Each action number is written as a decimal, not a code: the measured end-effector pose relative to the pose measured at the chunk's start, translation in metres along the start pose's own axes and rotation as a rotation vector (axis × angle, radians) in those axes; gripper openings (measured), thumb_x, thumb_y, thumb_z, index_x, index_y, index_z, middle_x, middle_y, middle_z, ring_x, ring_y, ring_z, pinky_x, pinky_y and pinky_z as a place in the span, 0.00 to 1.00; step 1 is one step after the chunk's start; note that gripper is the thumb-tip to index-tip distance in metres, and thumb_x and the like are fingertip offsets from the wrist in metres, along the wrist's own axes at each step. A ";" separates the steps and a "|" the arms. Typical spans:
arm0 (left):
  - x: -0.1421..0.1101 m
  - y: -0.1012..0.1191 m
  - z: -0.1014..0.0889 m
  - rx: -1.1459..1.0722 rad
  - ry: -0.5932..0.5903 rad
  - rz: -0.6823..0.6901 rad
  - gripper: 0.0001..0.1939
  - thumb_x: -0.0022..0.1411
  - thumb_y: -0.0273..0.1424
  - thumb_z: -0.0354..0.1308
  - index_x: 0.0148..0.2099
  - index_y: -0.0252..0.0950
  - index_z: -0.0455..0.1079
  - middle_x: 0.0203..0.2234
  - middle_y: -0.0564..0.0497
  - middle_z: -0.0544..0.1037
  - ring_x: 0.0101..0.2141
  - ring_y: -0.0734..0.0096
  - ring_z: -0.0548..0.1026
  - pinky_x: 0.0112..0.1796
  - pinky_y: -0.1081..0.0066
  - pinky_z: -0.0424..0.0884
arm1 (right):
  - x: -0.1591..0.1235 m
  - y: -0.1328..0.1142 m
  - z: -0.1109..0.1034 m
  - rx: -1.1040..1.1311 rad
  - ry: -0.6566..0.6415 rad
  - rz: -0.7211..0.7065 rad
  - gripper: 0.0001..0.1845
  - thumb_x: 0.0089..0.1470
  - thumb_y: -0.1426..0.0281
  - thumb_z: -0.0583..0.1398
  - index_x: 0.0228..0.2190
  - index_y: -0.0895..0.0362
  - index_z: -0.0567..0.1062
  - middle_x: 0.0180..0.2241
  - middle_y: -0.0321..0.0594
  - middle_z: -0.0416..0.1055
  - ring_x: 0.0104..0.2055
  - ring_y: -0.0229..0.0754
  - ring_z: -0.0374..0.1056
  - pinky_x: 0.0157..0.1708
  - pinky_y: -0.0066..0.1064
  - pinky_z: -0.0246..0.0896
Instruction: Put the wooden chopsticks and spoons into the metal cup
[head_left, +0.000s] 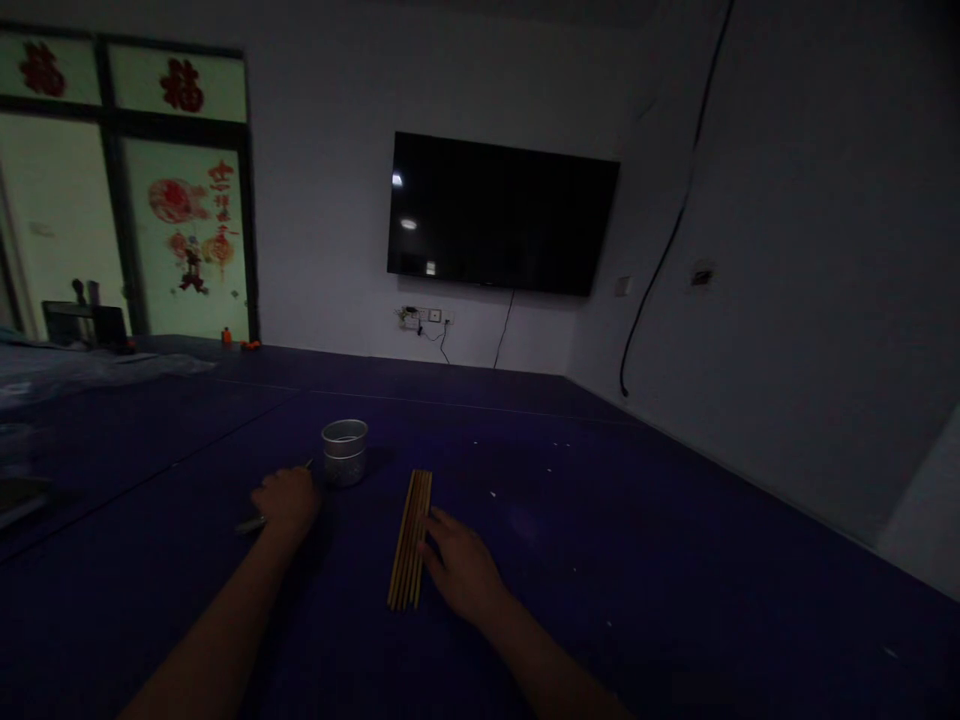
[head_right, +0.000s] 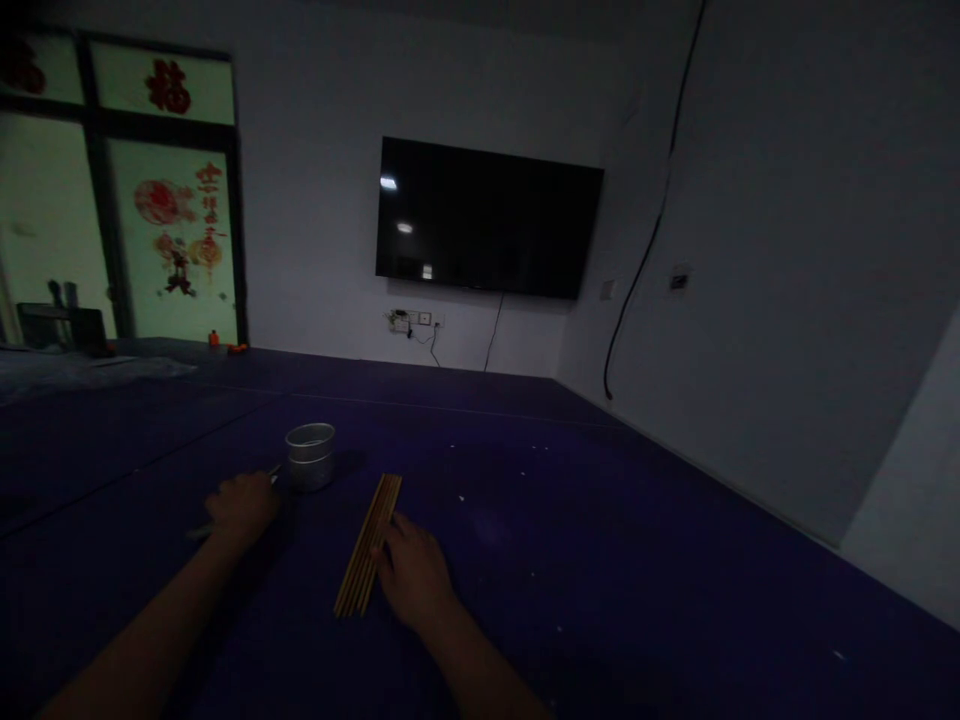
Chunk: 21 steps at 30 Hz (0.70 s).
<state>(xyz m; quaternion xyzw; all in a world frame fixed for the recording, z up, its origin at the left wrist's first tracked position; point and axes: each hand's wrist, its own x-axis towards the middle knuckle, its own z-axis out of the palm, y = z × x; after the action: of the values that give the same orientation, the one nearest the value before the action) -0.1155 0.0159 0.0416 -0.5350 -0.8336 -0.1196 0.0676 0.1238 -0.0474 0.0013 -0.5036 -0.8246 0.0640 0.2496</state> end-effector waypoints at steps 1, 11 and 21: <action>0.000 0.000 0.001 -0.012 0.009 -0.002 0.17 0.59 0.25 0.43 0.43 0.27 0.71 0.40 0.32 0.74 0.43 0.50 0.71 0.36 0.62 0.65 | 0.000 0.001 0.001 0.001 0.003 0.000 0.22 0.59 0.67 0.50 0.54 0.54 0.66 0.56 0.46 0.62 0.55 0.48 0.61 0.52 0.41 0.56; 0.005 0.000 -0.013 -0.156 0.438 -0.007 0.19 0.63 0.31 0.40 0.47 0.26 0.66 0.39 0.36 0.71 0.43 0.53 0.69 0.37 0.63 0.67 | 0.001 0.000 0.001 0.020 0.067 0.003 0.21 0.58 0.68 0.50 0.53 0.54 0.67 0.54 0.45 0.64 0.55 0.48 0.62 0.52 0.40 0.57; -0.044 0.054 -0.003 -0.689 0.534 0.642 0.18 0.64 0.34 0.42 0.53 0.37 0.63 0.41 0.43 0.70 0.45 0.61 0.68 0.48 0.62 0.64 | 0.001 -0.004 -0.002 0.085 0.284 -0.046 0.23 0.58 0.65 0.52 0.54 0.54 0.65 0.51 0.44 0.68 0.53 0.46 0.63 0.52 0.40 0.58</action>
<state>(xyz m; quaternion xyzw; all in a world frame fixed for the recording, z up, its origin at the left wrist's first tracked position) -0.0482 -0.0020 0.0405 -0.7051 -0.4944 -0.4913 0.1309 0.1216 -0.0487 0.0048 -0.4773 -0.7890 0.0214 0.3862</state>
